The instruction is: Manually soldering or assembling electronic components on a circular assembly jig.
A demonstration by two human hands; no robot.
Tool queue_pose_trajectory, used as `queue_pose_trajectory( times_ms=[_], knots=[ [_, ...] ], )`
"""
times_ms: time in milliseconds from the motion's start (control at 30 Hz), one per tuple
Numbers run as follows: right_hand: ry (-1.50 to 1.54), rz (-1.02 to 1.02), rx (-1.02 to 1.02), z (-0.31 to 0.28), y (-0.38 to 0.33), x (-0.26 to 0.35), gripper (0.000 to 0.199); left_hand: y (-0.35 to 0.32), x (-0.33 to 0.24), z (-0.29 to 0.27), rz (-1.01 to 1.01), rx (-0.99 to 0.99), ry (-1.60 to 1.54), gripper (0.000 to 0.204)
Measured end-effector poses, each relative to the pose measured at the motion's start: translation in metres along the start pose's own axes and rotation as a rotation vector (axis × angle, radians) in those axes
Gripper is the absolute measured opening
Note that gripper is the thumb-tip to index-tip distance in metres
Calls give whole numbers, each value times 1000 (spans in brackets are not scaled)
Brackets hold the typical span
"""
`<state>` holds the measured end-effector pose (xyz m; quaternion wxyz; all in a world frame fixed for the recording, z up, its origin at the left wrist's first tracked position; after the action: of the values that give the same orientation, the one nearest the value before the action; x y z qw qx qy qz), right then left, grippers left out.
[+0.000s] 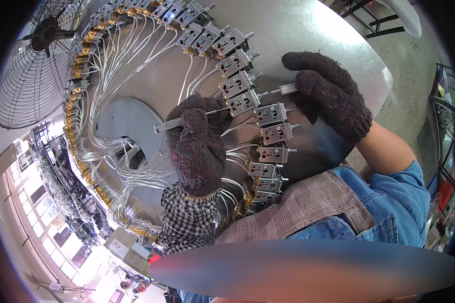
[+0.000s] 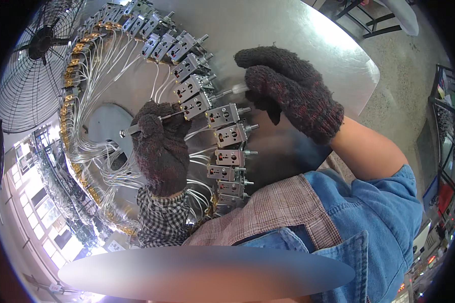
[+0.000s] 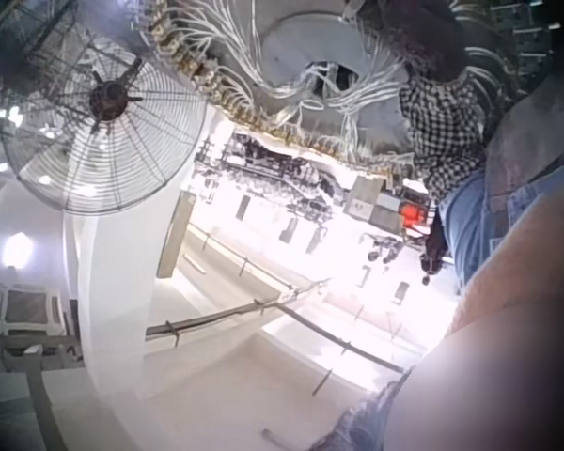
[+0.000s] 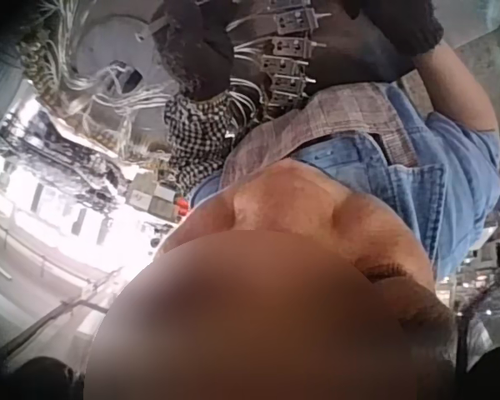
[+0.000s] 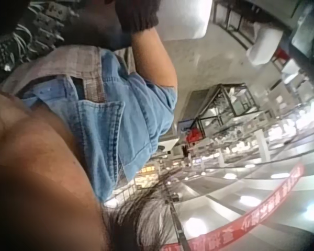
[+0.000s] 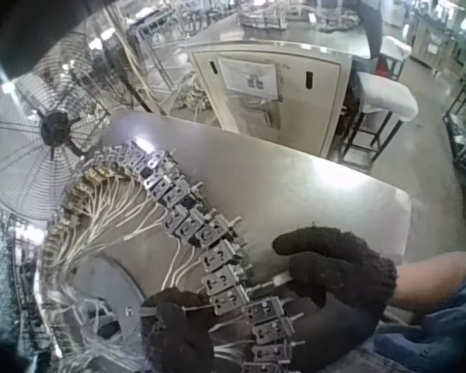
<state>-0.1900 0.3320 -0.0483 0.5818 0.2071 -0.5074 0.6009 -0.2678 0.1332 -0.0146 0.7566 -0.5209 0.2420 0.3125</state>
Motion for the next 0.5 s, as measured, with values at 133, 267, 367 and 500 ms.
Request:
queue_pose_trajectory(
  times_ms=[133, 267, 367, 500],
  knots=[
    [-34, 6, 44, 0, 1, -2, 33, 2, 0, 0, 15, 12, 5, 27],
    [-114, -186, 123, 2, 4, 0, 35, 1, 1, -1, 8, 8, 16, 28],
    [-208, -338, 165, 0, 9, -2, 35, -1, 0, 0, 0, -9, 19, 28],
    [-36, -79, 124, 4, 9, -3, 35, 4, 1, -1, 13, 43, 21, 29]
  ],
)
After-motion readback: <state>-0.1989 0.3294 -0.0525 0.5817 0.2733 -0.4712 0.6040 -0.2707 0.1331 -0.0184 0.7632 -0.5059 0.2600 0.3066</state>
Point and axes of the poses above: each hand's wrist, its own y-axis towards the middle knuckle, its own z-axis out of the palm, x = y × z, the point moved 8 cm from there along y, towards the middle knuckle, and after that the axes turned 15 degrees about -z, right-handed, at the moved point
